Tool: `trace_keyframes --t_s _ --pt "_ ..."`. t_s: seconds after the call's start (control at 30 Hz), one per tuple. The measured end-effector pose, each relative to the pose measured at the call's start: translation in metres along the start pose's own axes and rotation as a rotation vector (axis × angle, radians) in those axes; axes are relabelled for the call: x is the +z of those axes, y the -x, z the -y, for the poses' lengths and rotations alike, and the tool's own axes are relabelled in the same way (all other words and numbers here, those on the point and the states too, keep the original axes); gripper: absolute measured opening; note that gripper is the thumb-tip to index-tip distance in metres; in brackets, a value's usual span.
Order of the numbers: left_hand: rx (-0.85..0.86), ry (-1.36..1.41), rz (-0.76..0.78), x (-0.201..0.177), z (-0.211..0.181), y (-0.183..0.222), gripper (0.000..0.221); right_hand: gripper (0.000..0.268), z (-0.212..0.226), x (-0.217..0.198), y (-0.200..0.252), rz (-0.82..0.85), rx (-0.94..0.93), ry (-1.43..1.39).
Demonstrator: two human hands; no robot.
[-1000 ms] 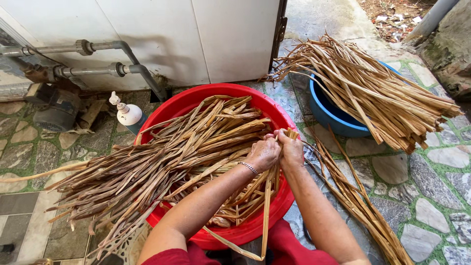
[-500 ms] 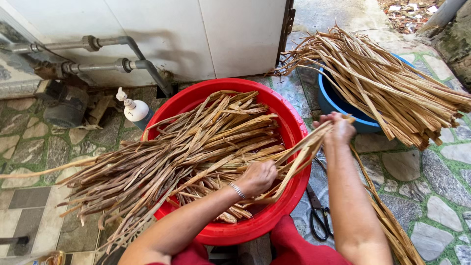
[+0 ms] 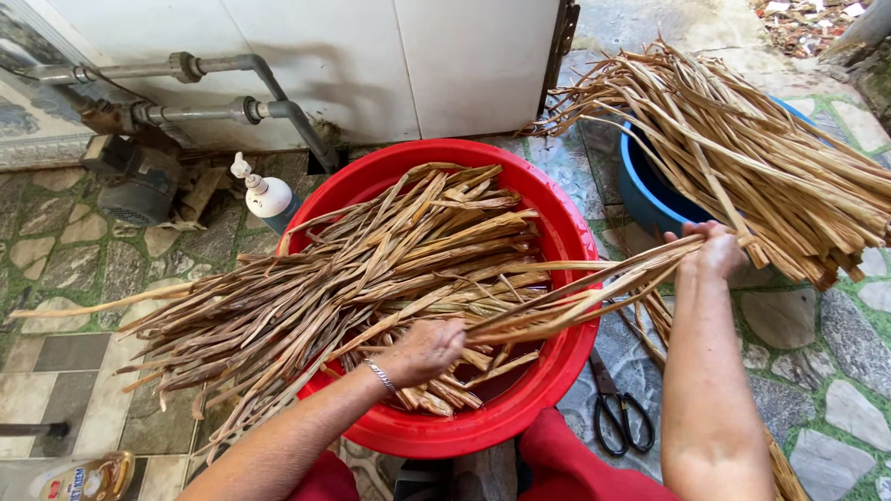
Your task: The person sits on a tiled floor and processes long, dried plant strips. They repeatedly pick up strips from a red basin, pull them apart by hand, and place the separated pieces into a blue basin. A pair of scissors is visible on the floor but is not used during the clip.
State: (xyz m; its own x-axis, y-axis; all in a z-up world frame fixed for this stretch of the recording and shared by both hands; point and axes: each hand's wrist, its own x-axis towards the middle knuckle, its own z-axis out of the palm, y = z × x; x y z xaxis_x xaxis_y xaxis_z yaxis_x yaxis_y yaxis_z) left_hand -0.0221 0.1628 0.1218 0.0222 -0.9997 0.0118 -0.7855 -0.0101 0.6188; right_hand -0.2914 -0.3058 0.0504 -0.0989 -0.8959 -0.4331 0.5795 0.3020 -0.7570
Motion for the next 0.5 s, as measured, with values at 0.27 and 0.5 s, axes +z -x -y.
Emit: trace_keyframes --t_s 0.27,0.5 --pt "-0.519 -0.474 0.441 -0.045 0.022 -0.003 0.046 0.018 0.040 0.067 0.148 0.203 -0.103 0.089" --pt "0.033 0.039 -0.083 -0.053 -0.056 -0.087 0.161 0.016 0.052 0.126 0.285 0.759 -0.094 0.072"
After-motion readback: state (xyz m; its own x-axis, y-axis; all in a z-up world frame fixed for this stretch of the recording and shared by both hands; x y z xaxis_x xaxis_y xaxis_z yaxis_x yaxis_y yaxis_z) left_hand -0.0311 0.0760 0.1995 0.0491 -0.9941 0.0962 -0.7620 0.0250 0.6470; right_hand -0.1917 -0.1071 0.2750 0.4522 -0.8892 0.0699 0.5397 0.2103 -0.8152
